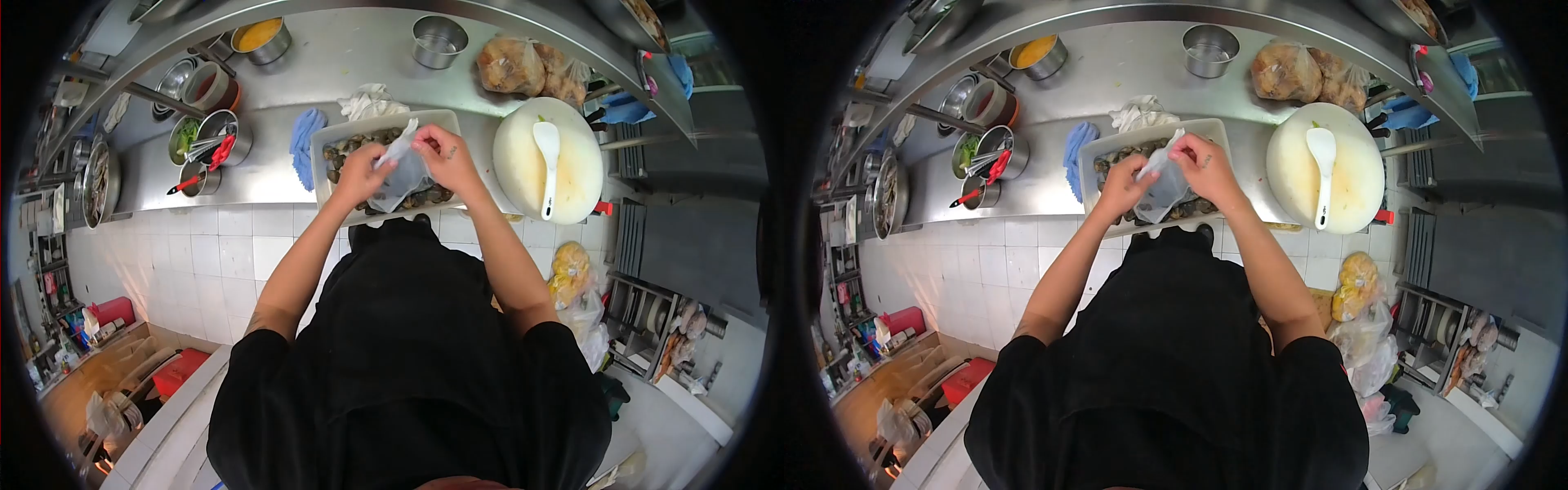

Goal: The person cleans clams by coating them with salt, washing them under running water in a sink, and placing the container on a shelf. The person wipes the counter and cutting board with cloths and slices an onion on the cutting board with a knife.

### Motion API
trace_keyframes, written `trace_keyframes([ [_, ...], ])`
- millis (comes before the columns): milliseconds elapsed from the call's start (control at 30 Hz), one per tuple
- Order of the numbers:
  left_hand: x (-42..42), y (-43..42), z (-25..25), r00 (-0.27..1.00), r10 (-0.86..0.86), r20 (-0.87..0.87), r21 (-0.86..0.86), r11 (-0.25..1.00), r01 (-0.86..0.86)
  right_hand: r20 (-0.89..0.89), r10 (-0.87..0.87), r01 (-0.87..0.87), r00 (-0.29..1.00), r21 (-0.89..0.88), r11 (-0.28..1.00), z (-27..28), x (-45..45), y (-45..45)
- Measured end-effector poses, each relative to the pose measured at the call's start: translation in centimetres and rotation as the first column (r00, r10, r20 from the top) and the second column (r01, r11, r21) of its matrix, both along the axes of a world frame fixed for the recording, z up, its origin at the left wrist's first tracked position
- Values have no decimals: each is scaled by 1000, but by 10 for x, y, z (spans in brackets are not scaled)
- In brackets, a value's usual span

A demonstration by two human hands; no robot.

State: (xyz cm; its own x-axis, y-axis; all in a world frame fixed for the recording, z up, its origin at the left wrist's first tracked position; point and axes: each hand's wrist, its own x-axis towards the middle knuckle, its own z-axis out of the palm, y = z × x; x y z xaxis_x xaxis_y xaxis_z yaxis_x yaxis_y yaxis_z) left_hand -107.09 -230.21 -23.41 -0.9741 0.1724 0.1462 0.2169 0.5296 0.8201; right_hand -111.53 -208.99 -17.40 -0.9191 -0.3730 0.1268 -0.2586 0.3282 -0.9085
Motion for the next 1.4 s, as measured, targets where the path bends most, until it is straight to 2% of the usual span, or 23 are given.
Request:
trace_keyframes([
  [33,-4,4,11,974,-4,225,168,985,-35,-45,33,-34,998,-35,999,-10,-2,7],
  [67,-3,9,22,987,-41,158,368,930,-20,-46,33,-34,998,-34,999,-21,-1,14],
  [167,-6,14,36,988,-128,86,443,893,77,-289,65,-3,955,212,977,-36,1,25],
  [300,-13,15,37,997,-75,-4,415,907,70,-64,101,-73,993,350,934,-3,-7,14],
  [367,-14,18,45,946,-63,-318,51,995,83,2,48,-45,999,405,913,20,-9,3],
  [433,-21,10,23,975,-95,-201,-45,995,88,165,54,-117,985,403,908,34,-15,-6],
  [467,-27,4,16,1000,-23,-14,95,995,24,164,52,-115,985,401,909,27,-14,-6],
  [533,-32,-5,17,974,45,221,311,944,-114,-147,19,-20,989,-6,1000,2,-14,-3],
  [633,-21,-6,20,986,-96,138,426,904,29,-316,65,15,946,246,969,-20,1,4],
  [700,-13,-8,13,985,-108,133,418,908,43,-365,110,-9,924,269,963,-37,4,2],
  [767,-13,-15,-9,987,58,146,380,918,-111,-269,-34,83,962,174,981,-52,-2,-5],
  [800,-13,-16,-7,988,63,143,378,919,-114,-180,-89,103,980,73,992,-45,-5,-10],
  [867,-8,-17,-7,919,90,383,500,817,-288,-64,-107,107,992,-17,994,-34,-5,-15],
  [933,-8,-13,2,912,77,402,549,777,-308,51,-111,116,992,-103,988,-36,-4,-20],
  [1000,-7,-12,3,909,60,413,600,733,-322,-399,-8,73,917,148,986,-52,-3,-23],
  [1033,-5,-13,1,926,59,372,588,757,-285,-399,-6,72,917,149,986,-58,-5,-22],
  [1100,-4,-21,-3,944,70,321,576,777,-253,-100,-77,86,992,85,993,-55,-13,-24],
  [1167,16,-28,-10,954,300,6,118,947,-298,50,-131,132,990,-24,991,-42,-18,-27],
  [1200,30,-25,-8,954,299,10,115,948,-298,76,-106,111,991,-59,992,-35,-21,-26],
  [1267,57,-20,2,947,318,-48,-220,921,-320,118,-81,101,990,-174,980,-39,-30,-26],
  [1300,62,-16,5,946,320,-51,-220,921,-323,115,-79,99,990,-176,980,-30,-30,-27],
  [1367,69,-9,7,932,295,211,-449,876,-176,130,-146,164,981,-145,976,-7,-24,-30],
  [1400,67,-8,-2,950,301,81,-430,871,-239,130,-138,156,982,-144,977,-6,-23,-31],
])
